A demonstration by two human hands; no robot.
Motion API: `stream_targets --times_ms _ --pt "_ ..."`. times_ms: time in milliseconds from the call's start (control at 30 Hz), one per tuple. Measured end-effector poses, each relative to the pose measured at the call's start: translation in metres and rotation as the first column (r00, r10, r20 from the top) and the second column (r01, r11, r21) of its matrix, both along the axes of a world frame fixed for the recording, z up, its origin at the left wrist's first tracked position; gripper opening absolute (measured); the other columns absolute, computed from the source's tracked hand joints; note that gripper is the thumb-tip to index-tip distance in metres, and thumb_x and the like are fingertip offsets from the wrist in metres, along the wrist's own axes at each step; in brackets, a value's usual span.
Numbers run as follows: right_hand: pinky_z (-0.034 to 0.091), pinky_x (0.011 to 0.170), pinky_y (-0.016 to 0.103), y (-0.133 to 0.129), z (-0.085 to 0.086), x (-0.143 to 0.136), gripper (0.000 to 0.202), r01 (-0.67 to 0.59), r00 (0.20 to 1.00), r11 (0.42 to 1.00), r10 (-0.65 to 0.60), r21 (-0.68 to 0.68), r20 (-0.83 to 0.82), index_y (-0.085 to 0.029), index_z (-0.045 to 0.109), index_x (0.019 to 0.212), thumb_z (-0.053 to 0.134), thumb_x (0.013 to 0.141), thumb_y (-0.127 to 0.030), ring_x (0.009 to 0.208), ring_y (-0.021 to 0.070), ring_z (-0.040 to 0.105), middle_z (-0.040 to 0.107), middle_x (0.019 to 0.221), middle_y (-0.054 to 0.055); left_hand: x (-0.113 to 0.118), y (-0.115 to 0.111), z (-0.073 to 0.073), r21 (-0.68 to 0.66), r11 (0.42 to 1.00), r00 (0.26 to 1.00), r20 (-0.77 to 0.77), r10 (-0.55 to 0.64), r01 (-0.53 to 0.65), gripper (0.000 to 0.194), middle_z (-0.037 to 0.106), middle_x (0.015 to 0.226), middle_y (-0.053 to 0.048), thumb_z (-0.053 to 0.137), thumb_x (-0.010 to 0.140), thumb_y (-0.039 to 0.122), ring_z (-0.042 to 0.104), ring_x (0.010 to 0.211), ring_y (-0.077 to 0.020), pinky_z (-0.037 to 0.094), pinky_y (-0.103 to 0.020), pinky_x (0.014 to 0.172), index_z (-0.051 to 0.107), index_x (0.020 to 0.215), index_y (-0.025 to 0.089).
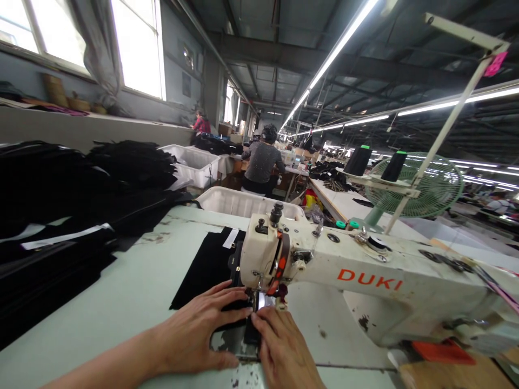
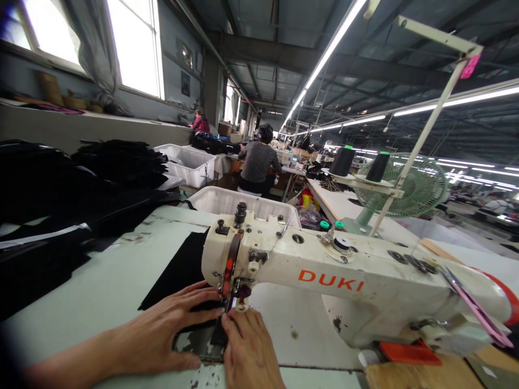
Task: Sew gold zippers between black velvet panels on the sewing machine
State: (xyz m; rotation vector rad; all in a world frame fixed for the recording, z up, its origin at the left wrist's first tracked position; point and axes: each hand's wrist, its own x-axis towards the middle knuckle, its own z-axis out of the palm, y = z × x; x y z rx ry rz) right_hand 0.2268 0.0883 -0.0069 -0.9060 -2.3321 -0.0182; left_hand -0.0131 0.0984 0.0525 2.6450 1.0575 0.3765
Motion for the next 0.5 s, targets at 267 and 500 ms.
stream_targets --times_ms 267,500 --pt "0.058 0.088 0.042 -0.002 0.008 -0.005 0.042 -0.006 1.0 1.0 0.006 0.009 -0.015 -0.018 0.063 0.117 0.046 0.082 -0.003 0.098 0.0266 0.064 0.069 0.112 0.009 0.003 0.003 0.006 -0.056 0.998 0.998 -0.053 -0.014 0.011 0.072 0.05 0.149 -0.014 0.069 0.081 0.06 0.041 0.14 -0.0376 0.033 -0.056 0.115 0.054 0.142 0.024" --pt "0.059 0.087 0.037 0.011 -0.015 0.012 0.054 -0.061 0.992 0.98 0.038 0.188 0.122 -0.017 0.057 0.127 0.046 0.077 -0.001 0.101 0.0254 0.068 0.071 0.116 0.008 0.0 0.0 0.001 -0.068 0.994 0.994 0.081 -0.075 0.081 0.07 0.051 0.149 -0.009 0.07 0.082 0.055 0.045 0.139 -0.0293 0.025 -0.05 0.121 0.05 0.144 0.029"
